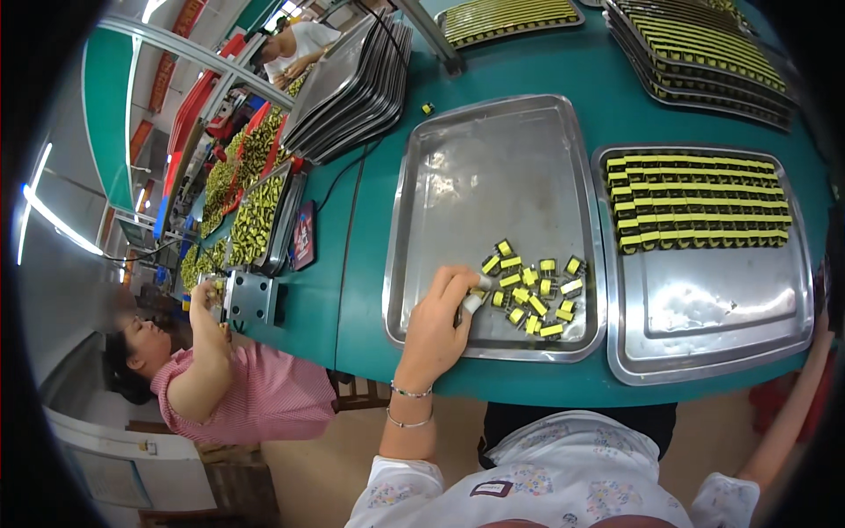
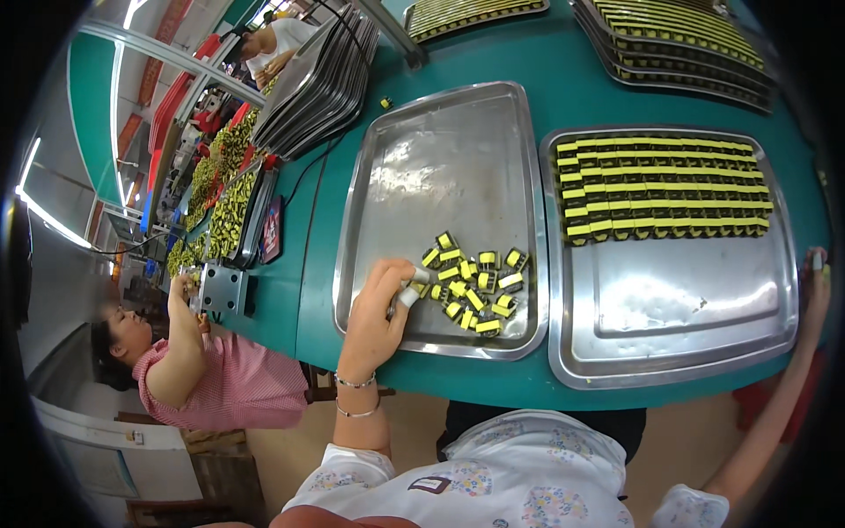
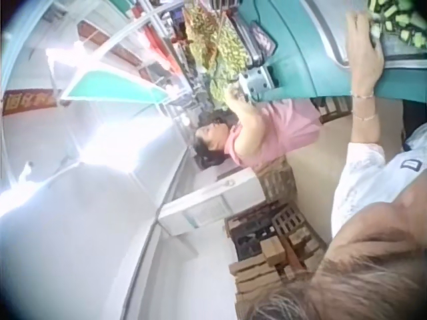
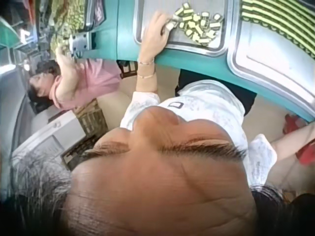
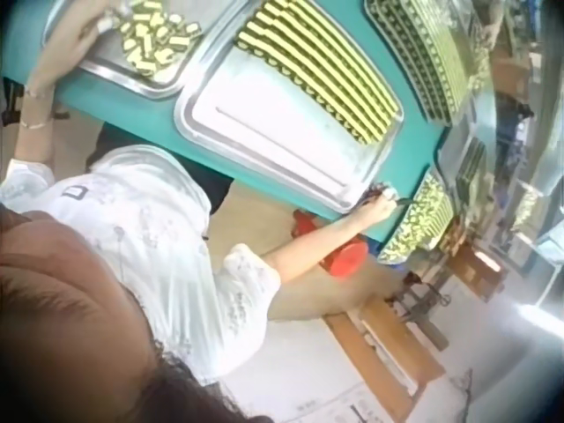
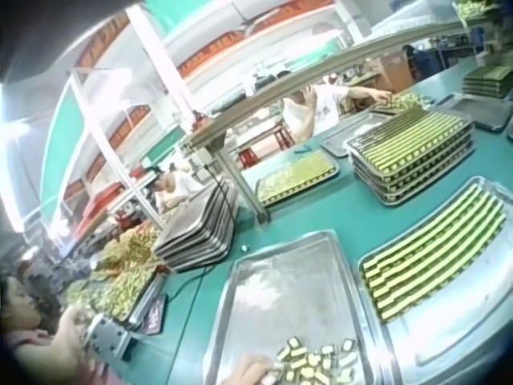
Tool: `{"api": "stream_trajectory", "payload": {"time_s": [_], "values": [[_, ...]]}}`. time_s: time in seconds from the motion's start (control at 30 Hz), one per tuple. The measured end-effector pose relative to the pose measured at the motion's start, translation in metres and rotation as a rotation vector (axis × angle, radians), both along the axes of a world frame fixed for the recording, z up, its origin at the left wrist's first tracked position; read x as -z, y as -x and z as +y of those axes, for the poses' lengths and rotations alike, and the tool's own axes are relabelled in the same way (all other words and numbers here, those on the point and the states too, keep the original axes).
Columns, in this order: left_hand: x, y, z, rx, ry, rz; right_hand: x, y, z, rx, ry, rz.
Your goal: Assembling small yellow components into a black frame at a factory workstation.
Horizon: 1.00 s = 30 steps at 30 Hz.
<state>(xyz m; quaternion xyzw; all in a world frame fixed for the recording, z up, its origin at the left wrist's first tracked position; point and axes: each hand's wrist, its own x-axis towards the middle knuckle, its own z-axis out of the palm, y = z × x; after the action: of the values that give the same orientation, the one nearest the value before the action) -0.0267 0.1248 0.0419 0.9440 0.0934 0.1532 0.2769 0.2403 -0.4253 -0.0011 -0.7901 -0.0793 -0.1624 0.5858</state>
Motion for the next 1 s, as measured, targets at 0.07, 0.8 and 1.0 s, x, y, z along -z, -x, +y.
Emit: {"api": "stream_trajectory", "payload": {"time_s": [0.07,0.8,1.0], "values": [[-0.002,0.0,0.0,0.0,0.005,0.045,0.004,-0.003,-0.002,-0.021,-0.058,-0.016],[0.004,0.0,0.002,-0.004,0.145,0.05,0.067,0.0,-0.108,-0.07,-0.296,0.021],[0.004,0.005,0.004,-0.214,0.636,-0.119,-0.019,0.115,0.12,-0.283,-0.505,-0.129]]}}
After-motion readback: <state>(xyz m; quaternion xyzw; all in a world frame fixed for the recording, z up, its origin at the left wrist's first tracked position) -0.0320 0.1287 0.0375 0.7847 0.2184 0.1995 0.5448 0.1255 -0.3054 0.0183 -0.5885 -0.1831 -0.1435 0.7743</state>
